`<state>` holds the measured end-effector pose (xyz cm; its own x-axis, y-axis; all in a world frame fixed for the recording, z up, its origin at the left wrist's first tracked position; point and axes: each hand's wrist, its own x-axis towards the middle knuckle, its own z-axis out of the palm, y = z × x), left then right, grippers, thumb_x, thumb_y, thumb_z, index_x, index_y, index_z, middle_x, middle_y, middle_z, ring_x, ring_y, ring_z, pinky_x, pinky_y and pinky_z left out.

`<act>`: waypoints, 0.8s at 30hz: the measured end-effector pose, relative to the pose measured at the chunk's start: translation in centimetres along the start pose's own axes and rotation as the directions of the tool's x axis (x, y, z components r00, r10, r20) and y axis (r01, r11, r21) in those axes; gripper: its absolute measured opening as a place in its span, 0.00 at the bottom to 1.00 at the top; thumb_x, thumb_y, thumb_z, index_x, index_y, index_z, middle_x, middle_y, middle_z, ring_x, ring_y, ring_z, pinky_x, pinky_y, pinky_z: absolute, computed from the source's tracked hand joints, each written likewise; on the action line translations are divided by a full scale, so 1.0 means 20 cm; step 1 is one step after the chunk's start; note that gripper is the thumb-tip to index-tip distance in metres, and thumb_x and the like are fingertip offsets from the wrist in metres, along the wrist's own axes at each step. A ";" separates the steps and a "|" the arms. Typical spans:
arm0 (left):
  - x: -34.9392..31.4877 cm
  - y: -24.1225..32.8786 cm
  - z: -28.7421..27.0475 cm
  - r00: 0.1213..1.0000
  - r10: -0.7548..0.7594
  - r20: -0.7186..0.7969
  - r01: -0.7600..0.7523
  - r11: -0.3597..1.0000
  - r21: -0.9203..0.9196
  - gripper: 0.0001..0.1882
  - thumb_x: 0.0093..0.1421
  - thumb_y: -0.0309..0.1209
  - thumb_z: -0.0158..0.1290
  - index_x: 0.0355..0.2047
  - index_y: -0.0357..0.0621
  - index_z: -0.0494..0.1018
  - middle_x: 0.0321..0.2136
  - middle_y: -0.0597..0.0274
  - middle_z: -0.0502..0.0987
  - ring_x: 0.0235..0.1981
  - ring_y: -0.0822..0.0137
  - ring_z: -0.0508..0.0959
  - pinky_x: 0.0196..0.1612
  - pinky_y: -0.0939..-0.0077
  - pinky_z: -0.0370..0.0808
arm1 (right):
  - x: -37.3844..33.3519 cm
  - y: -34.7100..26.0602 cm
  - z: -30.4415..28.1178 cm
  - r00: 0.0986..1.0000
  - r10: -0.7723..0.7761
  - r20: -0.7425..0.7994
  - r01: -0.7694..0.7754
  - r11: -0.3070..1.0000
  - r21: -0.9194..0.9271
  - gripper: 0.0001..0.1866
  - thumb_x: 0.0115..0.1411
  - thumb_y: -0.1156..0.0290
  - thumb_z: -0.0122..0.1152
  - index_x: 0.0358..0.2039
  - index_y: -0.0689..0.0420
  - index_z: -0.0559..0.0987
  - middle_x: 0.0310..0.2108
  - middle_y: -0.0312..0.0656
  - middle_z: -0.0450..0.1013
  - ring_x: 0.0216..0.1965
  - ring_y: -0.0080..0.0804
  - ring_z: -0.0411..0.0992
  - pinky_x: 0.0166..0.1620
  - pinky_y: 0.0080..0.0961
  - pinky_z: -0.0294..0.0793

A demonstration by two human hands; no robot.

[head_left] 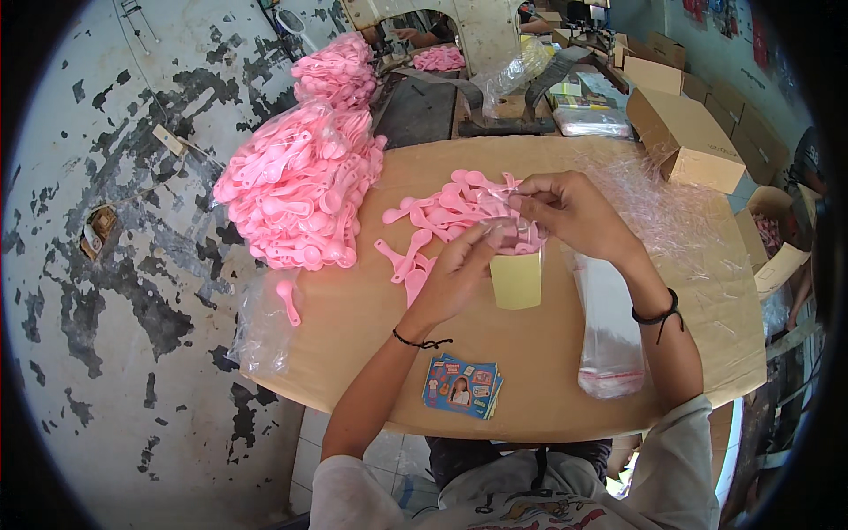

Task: Packaging pink plastic spoons and cartoon cards into plastic bags.

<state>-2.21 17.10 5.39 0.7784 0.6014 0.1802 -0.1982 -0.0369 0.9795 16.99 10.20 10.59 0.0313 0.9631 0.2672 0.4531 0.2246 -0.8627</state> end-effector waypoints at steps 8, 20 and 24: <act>0.01 -0.05 -0.06 0.984 0.159 -0.076 -0.144 0.974 0.175 0.15 0.71 0.31 0.38 0.51 0.34 0.67 0.40 0.61 0.76 0.39 0.71 0.79 0.38 0.80 0.76 | 0.00 -0.07 0.08 0.791 -0.580 -0.193 0.375 0.710 -0.596 0.11 0.51 0.73 0.66 0.37 0.58 0.81 0.33 0.42 0.76 0.35 0.40 0.72 0.41 0.34 0.73; -0.03 0.08 -0.03 0.979 0.203 0.007 -0.143 0.664 0.734 0.10 0.67 0.24 0.41 0.44 0.32 0.70 0.21 0.53 0.71 0.19 0.68 0.66 0.24 0.71 0.64 | -0.02 0.00 0.12 0.858 -0.510 0.064 0.381 0.548 -0.745 0.09 0.50 0.68 0.66 0.33 0.55 0.83 0.33 0.38 0.76 0.39 0.38 0.72 0.47 0.34 0.71; -0.02 0.04 -0.05 0.955 0.277 0.104 -0.255 0.598 0.760 0.10 0.66 0.23 0.42 0.43 0.32 0.70 0.22 0.46 0.70 0.21 0.63 0.66 0.26 0.71 0.63 | -0.01 0.02 0.13 0.890 -0.451 0.062 0.355 0.603 -0.714 0.07 0.51 0.67 0.63 0.28 0.57 0.80 0.28 0.42 0.76 0.37 0.43 0.74 0.56 0.38 0.68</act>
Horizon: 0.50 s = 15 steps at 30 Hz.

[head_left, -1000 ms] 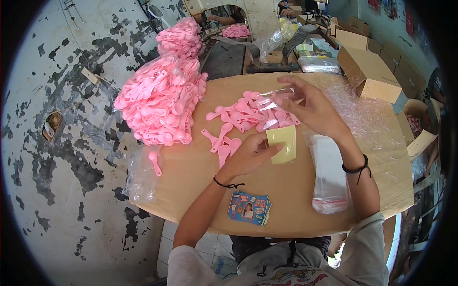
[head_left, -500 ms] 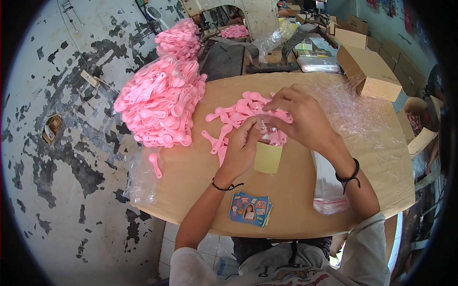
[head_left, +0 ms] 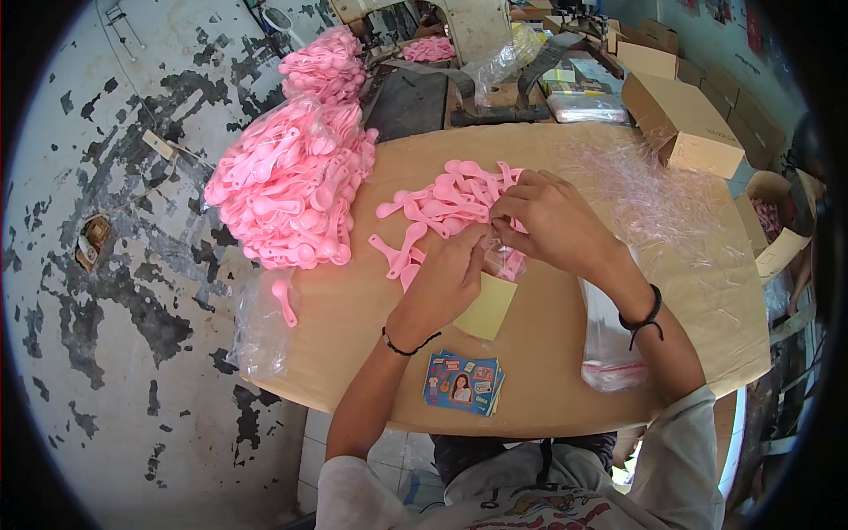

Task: Packaging pink plastic spoons and cartoon cards into plastic bags.

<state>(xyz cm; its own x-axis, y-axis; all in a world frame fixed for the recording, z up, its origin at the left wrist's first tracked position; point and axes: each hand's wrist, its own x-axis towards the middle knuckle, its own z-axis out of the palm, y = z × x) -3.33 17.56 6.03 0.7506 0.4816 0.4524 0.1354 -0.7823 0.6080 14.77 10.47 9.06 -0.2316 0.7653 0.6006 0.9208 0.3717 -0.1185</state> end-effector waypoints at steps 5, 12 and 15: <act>0.00 -0.01 0.04 0.996 -0.083 -0.031 0.081 0.993 -0.083 0.12 0.68 0.25 0.41 0.46 0.32 0.70 0.26 0.52 0.75 0.23 0.67 0.70 0.28 0.74 0.66 | 0.00 0.00 0.01 0.994 0.112 -0.012 -0.112 0.993 0.037 0.08 0.50 0.69 0.63 0.30 0.58 0.77 0.28 0.44 0.76 0.37 0.44 0.74 0.52 0.39 0.71; 0.04 -0.06 0.01 0.964 -0.245 0.105 0.222 0.525 -0.822 0.18 0.72 0.34 0.34 0.53 0.37 0.66 0.45 0.56 0.78 0.40 0.67 0.81 0.41 0.79 0.77 | -0.01 0.15 -0.32 0.953 0.296 -0.060 -0.164 0.674 0.720 0.06 0.62 0.71 0.56 0.30 0.60 0.74 0.23 0.31 0.70 0.27 0.19 0.68 0.35 0.17 0.70; 0.02 -0.12 -0.02 0.949 -0.302 0.094 0.262 0.581 -0.770 0.19 0.72 0.37 0.35 0.53 0.38 0.67 0.44 0.57 0.78 0.38 0.70 0.80 0.38 0.80 0.77 | -0.09 0.30 -0.57 0.966 0.117 0.231 -0.257 0.547 0.797 0.06 0.62 0.71 0.55 0.34 0.61 0.75 0.28 0.31 0.71 0.27 0.18 0.68 0.36 0.17 0.69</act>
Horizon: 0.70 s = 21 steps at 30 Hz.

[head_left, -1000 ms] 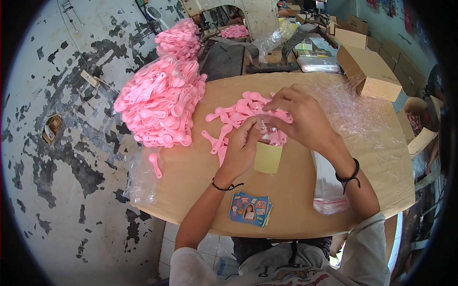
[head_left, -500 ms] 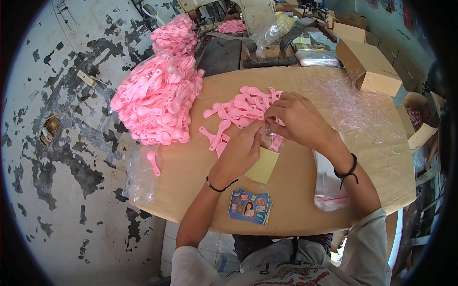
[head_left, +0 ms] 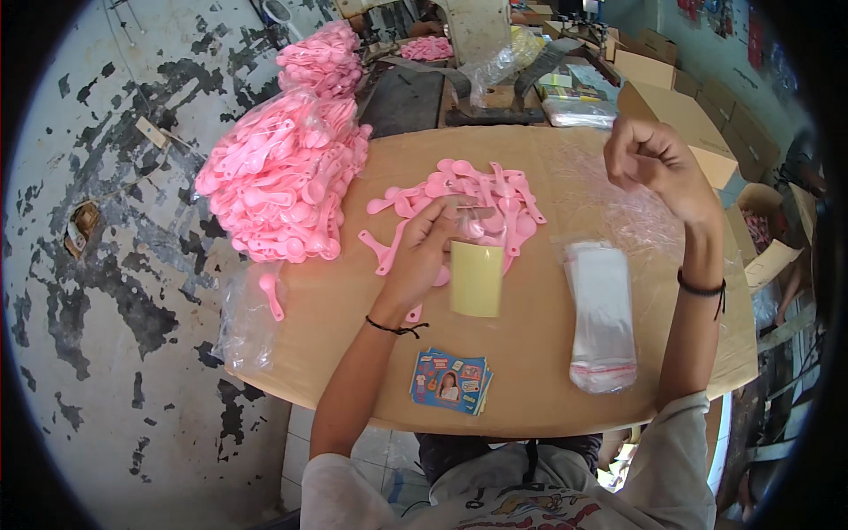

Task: Packaging pink plastic spoons and cartoon cards into plastic bags.

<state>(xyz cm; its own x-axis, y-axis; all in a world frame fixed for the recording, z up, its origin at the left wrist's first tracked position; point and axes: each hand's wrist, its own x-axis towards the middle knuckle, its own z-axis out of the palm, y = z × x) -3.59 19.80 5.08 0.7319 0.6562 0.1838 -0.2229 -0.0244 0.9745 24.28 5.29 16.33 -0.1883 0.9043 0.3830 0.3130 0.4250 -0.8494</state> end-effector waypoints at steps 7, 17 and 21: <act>0.07 -0.09 -0.02 0.988 -0.152 -0.032 0.154 0.984 0.090 0.19 0.71 0.37 0.41 0.54 0.38 0.67 0.44 0.56 0.79 0.38 0.72 0.80 0.37 0.79 0.78 | -0.21 0.74 -0.38 0.877 -0.137 -0.461 -0.393 0.347 -0.851 0.21 0.51 0.83 0.56 0.48 0.63 0.77 0.45 0.53 0.76 0.48 0.43 0.74 0.48 0.32 0.72; 0.02 -0.01 0.04 0.982 -0.181 -0.046 0.170 0.969 -0.179 0.20 0.69 0.42 0.46 0.49 0.37 0.74 0.40 0.60 0.79 0.36 0.75 0.80 0.35 0.80 0.79 | 0.09 0.31 0.20 0.994 0.110 -0.013 -0.108 0.937 -0.331 0.14 0.64 0.73 0.54 0.49 0.63 0.75 0.38 0.40 0.76 0.38 0.22 0.72 0.40 0.22 0.74; 0.02 -0.03 0.09 0.984 -0.083 -0.158 0.052 0.980 -0.192 0.20 0.68 0.44 0.47 0.43 0.40 0.76 0.29 0.66 0.79 0.26 0.79 0.78 0.26 0.85 0.75 | 0.18 0.41 0.55 0.993 0.115 0.000 -0.113 0.981 -0.158 0.15 0.61 0.70 0.61 0.46 0.62 0.77 0.33 0.41 0.77 0.32 0.21 0.74 0.35 0.21 0.74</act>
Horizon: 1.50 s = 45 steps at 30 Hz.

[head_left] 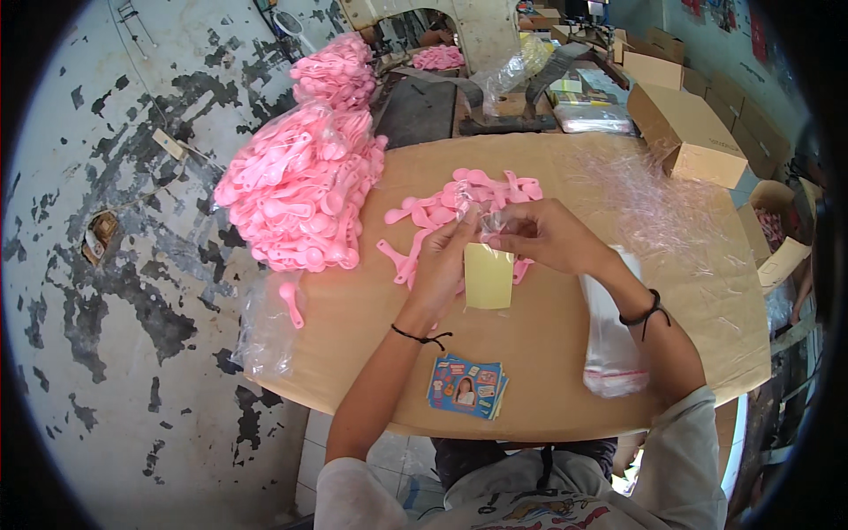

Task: Packaging pink plastic spoons and cartoon cards into plastic bags.

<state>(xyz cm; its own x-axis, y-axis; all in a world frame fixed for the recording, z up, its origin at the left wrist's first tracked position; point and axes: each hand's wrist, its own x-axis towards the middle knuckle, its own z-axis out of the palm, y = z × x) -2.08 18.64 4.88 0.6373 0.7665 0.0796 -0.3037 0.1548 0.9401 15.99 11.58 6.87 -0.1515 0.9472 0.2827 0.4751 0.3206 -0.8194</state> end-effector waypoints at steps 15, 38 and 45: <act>0.00 0.07 -0.10 0.989 -0.004 0.147 -0.033 0.969 0.246 0.19 0.68 0.36 0.46 0.55 0.37 0.69 0.43 0.60 0.78 0.39 0.73 0.80 0.37 0.78 0.80 | 0.01 -0.07 -0.02 0.983 0.123 -0.137 -0.081 0.957 0.277 0.10 0.60 0.74 0.61 0.41 0.63 0.82 0.27 0.37 0.78 0.26 0.18 0.73 0.32 0.17 0.74; -0.03 0.15 -0.20 0.911 0.121 0.394 -0.209 0.959 0.189 0.02 0.63 0.22 0.50 0.32 0.39 0.69 0.35 0.62 0.75 0.32 0.77 0.77 0.35 0.82 0.77 | -0.02 -0.05 -0.09 0.978 -0.203 -0.051 0.203 0.979 -0.002 0.09 0.50 0.88 0.52 0.28 0.66 0.81 0.32 0.44 0.79 0.36 0.29 0.77 0.42 0.25 0.74; -0.02 0.10 -0.12 0.913 0.151 0.378 -0.293 0.888 0.354 0.14 0.56 0.18 0.59 0.32 0.42 0.63 0.38 0.61 0.75 0.32 0.72 0.79 0.35 0.82 0.78 | -0.06 -0.15 -0.09 0.970 -0.073 -0.232 0.097 0.991 0.094 0.08 0.59 0.80 0.53 0.39 0.64 0.76 0.29 0.41 0.77 0.31 0.23 0.74 0.37 0.22 0.75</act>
<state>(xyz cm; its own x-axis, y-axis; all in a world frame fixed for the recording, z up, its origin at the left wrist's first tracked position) -4.61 20.03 5.87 0.8040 0.4880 0.3398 -0.2055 -0.3082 0.9289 16.25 9.56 9.85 0.0191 0.8931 0.4494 0.3747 0.4103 -0.8314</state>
